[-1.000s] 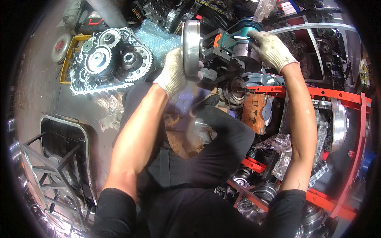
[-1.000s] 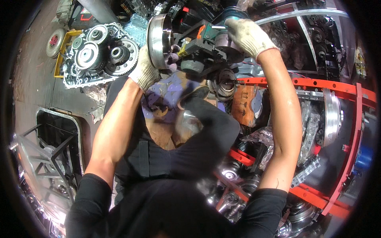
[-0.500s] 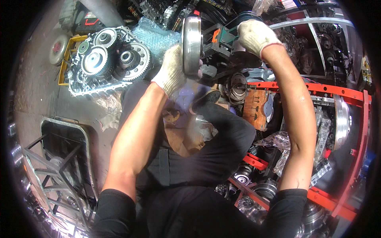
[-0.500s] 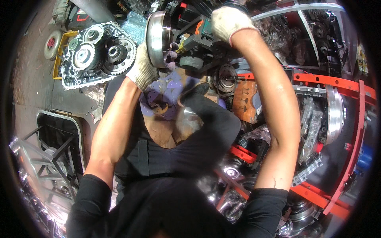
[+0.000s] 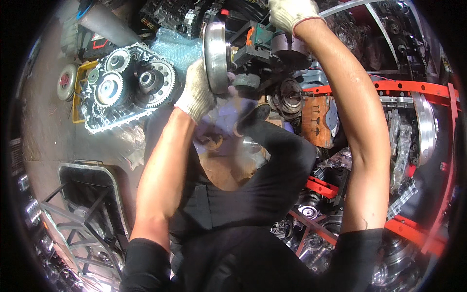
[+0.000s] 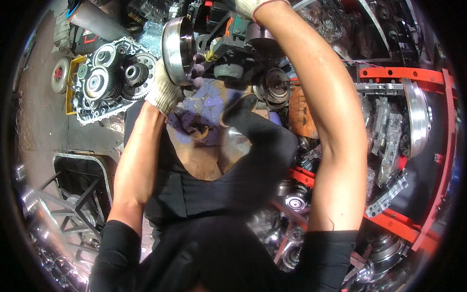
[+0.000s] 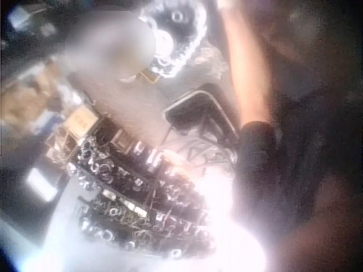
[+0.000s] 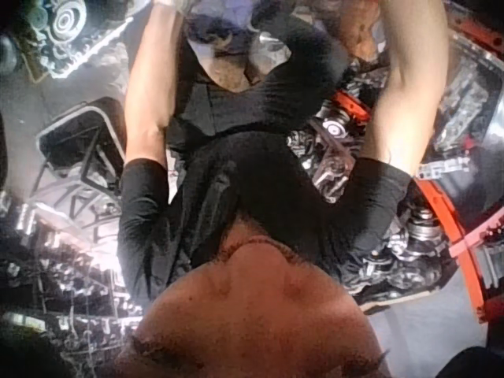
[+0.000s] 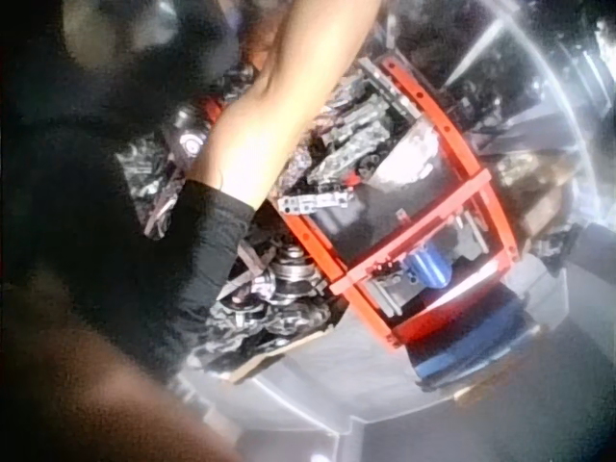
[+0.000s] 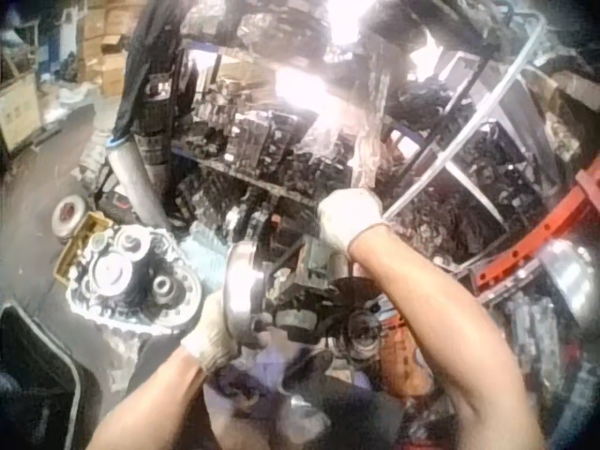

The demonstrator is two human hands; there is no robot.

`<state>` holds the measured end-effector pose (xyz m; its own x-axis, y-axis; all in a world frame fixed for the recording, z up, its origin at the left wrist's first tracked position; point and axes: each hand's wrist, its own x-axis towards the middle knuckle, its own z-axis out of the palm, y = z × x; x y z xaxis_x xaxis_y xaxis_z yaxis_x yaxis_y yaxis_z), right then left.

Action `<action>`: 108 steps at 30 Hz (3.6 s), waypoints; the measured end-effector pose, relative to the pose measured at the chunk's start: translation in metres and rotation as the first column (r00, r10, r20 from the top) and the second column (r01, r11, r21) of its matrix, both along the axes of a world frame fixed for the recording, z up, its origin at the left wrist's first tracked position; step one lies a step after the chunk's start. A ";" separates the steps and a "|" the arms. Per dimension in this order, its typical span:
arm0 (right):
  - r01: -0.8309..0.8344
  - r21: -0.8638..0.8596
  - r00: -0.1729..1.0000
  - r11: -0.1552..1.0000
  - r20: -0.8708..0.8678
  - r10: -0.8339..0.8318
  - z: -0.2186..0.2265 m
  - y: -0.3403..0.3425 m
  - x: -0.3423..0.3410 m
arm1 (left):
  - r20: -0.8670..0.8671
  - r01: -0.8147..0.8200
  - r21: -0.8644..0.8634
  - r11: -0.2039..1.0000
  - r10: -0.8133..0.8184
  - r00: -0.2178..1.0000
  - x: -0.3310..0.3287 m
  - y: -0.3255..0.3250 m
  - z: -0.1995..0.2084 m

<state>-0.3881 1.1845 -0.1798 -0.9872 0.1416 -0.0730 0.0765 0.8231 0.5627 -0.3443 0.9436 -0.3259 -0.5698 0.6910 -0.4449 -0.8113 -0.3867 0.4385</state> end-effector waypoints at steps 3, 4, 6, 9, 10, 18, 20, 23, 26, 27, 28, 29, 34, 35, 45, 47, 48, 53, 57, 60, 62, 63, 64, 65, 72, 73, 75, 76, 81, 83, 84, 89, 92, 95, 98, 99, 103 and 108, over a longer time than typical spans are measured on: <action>0.180 -0.156 0.984 0.971 0.042 -0.176 0.001 0.037 -0.003 | 0.039 0.014 0.060 0.998 -0.016 0.999 0.000 -0.001 0.001; 0.077 -0.236 0.995 0.969 -0.046 -0.091 0.004 0.050 0.000 | 0.023 0.012 0.035 0.999 -0.012 1.000 0.000 -0.001 0.001; -0.008 -0.386 0.984 0.923 -0.165 -0.060 0.012 0.069 0.011 | 0.000 0.006 -0.015 1.000 -0.006 1.000 0.000 0.001 0.002; 0.076 -0.374 0.996 0.924 -0.025 -0.091 0.025 0.074 0.040 | -0.054 -0.005 -0.075 0.997 0.001 0.999 0.000 0.003 0.004; 0.006 -0.387 0.997 0.922 -0.072 -0.036 0.029 0.069 0.058 | -0.023 0.000 -0.037 0.999 0.000 1.000 -0.001 0.005 0.004; -0.123 -0.411 0.984 0.903 0.067 0.164 0.015 -0.004 0.101 | 0.069 0.012 0.088 0.996 -0.018 0.997 0.005 0.008 0.001; -0.186 -0.547 0.953 0.817 0.103 0.285 0.018 -0.014 0.083 | 0.047 -0.004 0.043 0.999 0.002 0.999 0.008 0.008 0.000; -0.043 -0.355 0.940 0.934 0.302 0.158 0.022 -0.018 0.044 | -0.006 -0.013 -0.049 0.999 0.012 1.000 0.012 0.008 0.000; -0.065 -0.246 0.988 0.967 0.119 0.097 0.032 -0.018 0.014 | -0.032 -0.017 -0.056 0.998 0.015 0.999 0.011 0.007 0.002; -0.076 -0.188 0.996 0.979 0.040 0.085 0.027 -0.013 0.006 | -0.052 -0.007 -0.060 0.998 0.004 0.999 0.011 0.007 0.003; -0.059 -0.207 0.998 0.977 0.023 0.066 0.029 -0.009 0.001 | -0.065 -0.008 -0.045 0.999 0.005 0.998 0.010 0.007 0.003; -0.035 -0.216 0.993 0.976 0.102 0.059 0.027 0.000 -0.003 | -0.079 -0.008 -0.028 1.000 0.005 0.997 0.009 0.007 0.003; -0.201 -0.474 0.969 0.857 0.031 0.245 0.023 0.045 0.003 | -0.032 0.023 -0.070 0.997 -0.026 0.999 0.004 0.010 -0.001; -0.136 -0.479 0.972 0.867 0.107 0.211 0.023 0.051 0.005 | -0.037 0.033 -0.047 0.998 -0.034 0.999 0.003 0.009 -0.002; -0.308 -0.475 0.928 0.824 0.041 0.371 0.037 0.051 0.066 | -0.077 0.037 -0.049 0.998 -0.040 0.996 0.006 0.012 -0.005; -0.224 -0.290 0.946 0.930 0.166 0.280 0.029 0.055 0.072 | -0.169 0.037 -0.108 0.993 -0.055 0.984 0.006 0.013 -0.003; -0.333 -0.293 0.938 0.896 -0.009 0.346 0.021 0.057 0.075 | -0.180 0.063 -0.102 0.993 -0.081 0.980 0.007 0.013 -0.004; -0.360 -0.229 0.923 0.905 -0.228 0.309 -0.013 0.079 0.091 | -0.159 0.054 -0.065 0.996 -0.064 0.985 0.008 0.015 -0.023; -0.298 -0.320 0.907 0.899 -0.389 0.162 -0.023 0.094 0.110 | -0.518 -0.036 -0.205 0.978 -0.077 0.852 0.004 0.018 -0.042; -0.258 -0.391 0.877 0.884 -0.478 0.045 -0.028 0.100 0.122 | -0.497 -0.052 -0.221 0.974 -0.067 0.865 0.006 0.013 -0.044; -0.234 -0.435 0.869 0.869 -0.495 -0.014 -0.032 0.103 0.128 | -0.568 -0.078 -0.344 0.936 -0.142 0.811 0.007 0.010 -0.038; -0.227 -0.465 0.866 0.856 -0.498 -0.041 -0.034 0.105 0.130 | -0.604 -0.103 -0.390 0.915 -0.170 0.779 0.007 0.008 -0.034; -0.195 -0.518 0.873 0.833 -0.479 -0.093 -0.036 0.106 0.132 | -0.626 -0.113 -0.442 0.890 -0.216 0.750 0.007 0.007 -0.028; -0.170 -0.588 0.865 0.791 -0.473 -0.165 -0.038 0.107 0.134 | -0.652 -0.136 -0.478 0.868 -0.247 0.716 0.008 0.006 -0.023; -0.277 -0.661 0.829 0.698 -0.531 -0.174 -0.040 0.109 0.161 | -0.753 -0.329 -0.580 0.746 -0.337 0.565 0.028 0.016 0.001; -0.304 -0.687 0.839 0.660 -0.521 -0.155 -0.039 0.109 0.166 | -0.785 -0.373 -0.566 0.735 -0.343 0.515 0.031 0.021 0.001; -0.337 -0.723 0.849 0.603 -0.511 -0.139 -0.038 0.107 0.174 | -0.852 -0.472 -0.492 0.731 -0.293 0.434 0.041 0.032 0.000; -0.346 -0.659 0.832 0.668 -0.545 -0.108 -0.039 0.107 0.177 | -0.868 -0.490 -0.471 0.733 -0.288 0.404 0.045 0.037 -0.001; -0.450 -0.557 0.734 0.698 -0.676 -0.067 -0.054 0.108 0.186 | -0.911 -0.577 -0.409 0.707 -0.277 0.306 0.066 0.064 -0.011; -0.421 -0.524 0.713 0.741 -0.695 -0.087 -0.061 0.105 0.195 | -0.939 -0.585 -0.341 0.736 -0.244 0.241 0.072 0.073 -0.015; -0.389 -0.622 0.710 0.679 -0.673 -0.209 -0.065 0.101 0.202 | -0.952 -0.578 -0.305 0.757 -0.228 0.204 0.073 0.076 -0.017; -0.008 -0.968 0.669 0.250 -0.191 -0.718 -0.088 0.057 0.251 | -0.977 -0.543 -0.215 0.812 -0.188 0.105 0.070 0.097 -0.023; -0.170 -0.975 0.812 0.142 -0.220 -0.541 -0.107 0.028 0.263 | -0.994 -0.534 -0.085 0.841 -0.107 -0.010 0.066 0.109 -0.022; -0.087 -0.970 0.795 0.225 -0.204 -0.571 -0.119 0.021 0.259 | -0.978 -0.538 -0.197 0.820 -0.202 0.050 0.068 0.119 -0.018; -0.037 -0.996 0.791 0.085 -0.081 -0.606 -0.123 0.027 0.249 | -0.972 -0.563 -0.224 0.796 -0.228 0.066 0.070 0.130 -0.014; -0.122 -0.970 0.744 0.212 -0.230 -0.627 -0.125 0.028 0.245 | -0.960 -0.567 -0.271 0.778 -0.260 0.102 0.071 0.132 -0.013; -0.145 -0.955 0.709 0.257 -0.282 -0.647 -0.136 0.033 0.242 | -0.926 -0.503 -0.372 0.780 -0.348 0.146 0.067 0.136 -0.011; -0.186 -0.932 0.684 0.311 -0.350 -0.640 -0.153 0.036 0.244 | -0.961 -0.430 -0.272 0.861 -0.267 0.073 0.060 0.135 -0.017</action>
